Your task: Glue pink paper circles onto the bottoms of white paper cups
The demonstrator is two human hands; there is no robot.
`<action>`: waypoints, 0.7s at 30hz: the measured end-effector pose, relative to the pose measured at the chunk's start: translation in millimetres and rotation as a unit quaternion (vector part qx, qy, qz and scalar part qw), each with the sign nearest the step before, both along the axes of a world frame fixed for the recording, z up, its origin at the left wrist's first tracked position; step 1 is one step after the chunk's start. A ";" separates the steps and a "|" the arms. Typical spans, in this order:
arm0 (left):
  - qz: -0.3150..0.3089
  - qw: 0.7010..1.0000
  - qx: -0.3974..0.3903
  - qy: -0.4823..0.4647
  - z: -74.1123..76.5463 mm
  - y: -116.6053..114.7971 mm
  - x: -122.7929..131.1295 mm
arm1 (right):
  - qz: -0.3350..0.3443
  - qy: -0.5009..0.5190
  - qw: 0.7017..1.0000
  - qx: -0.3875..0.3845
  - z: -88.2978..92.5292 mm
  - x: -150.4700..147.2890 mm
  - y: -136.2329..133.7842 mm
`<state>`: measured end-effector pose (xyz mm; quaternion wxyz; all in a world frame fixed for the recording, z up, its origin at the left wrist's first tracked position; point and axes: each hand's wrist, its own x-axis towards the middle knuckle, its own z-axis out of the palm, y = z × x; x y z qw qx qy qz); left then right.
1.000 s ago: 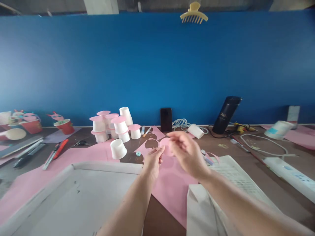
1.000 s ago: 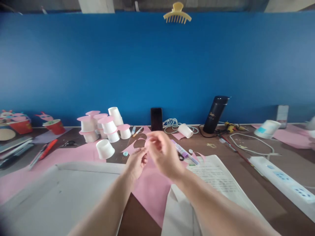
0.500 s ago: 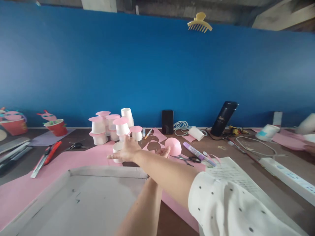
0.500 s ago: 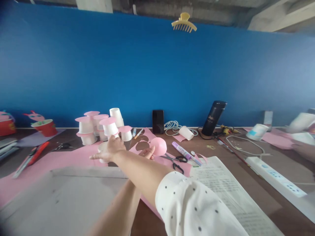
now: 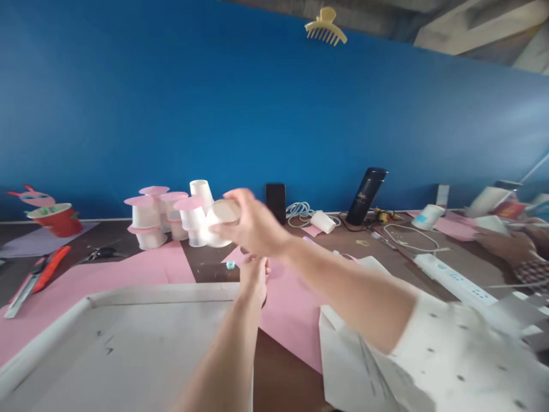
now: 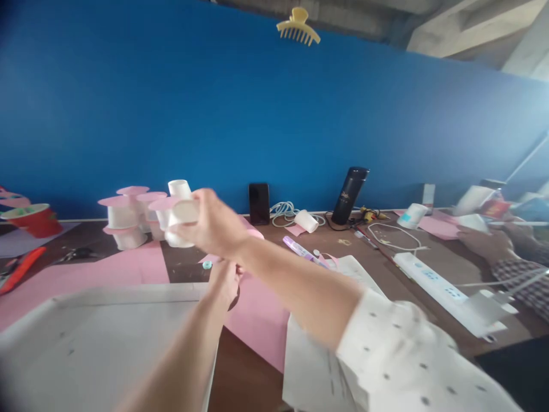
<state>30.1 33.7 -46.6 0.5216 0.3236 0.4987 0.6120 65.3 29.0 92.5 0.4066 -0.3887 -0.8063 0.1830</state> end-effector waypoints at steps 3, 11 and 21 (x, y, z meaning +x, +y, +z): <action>0.002 1.000 -0.008 -0.006 2.0 4.0 -8.0 | -0.050 0.033 0.998 0.029 12.2 67.3 -19.2; -0.017 1.000 -0.006 0.015 16.9 -3.8 -20.8 | -0.100 -0.041 0.993 -0.045 -67.4 141.1 -50.1; -0.036 0.988 -0.027 0.149 17.4 -7.4 -11.6 | -0.071 -0.047 0.996 -0.034 -116.2 136.6 -60.1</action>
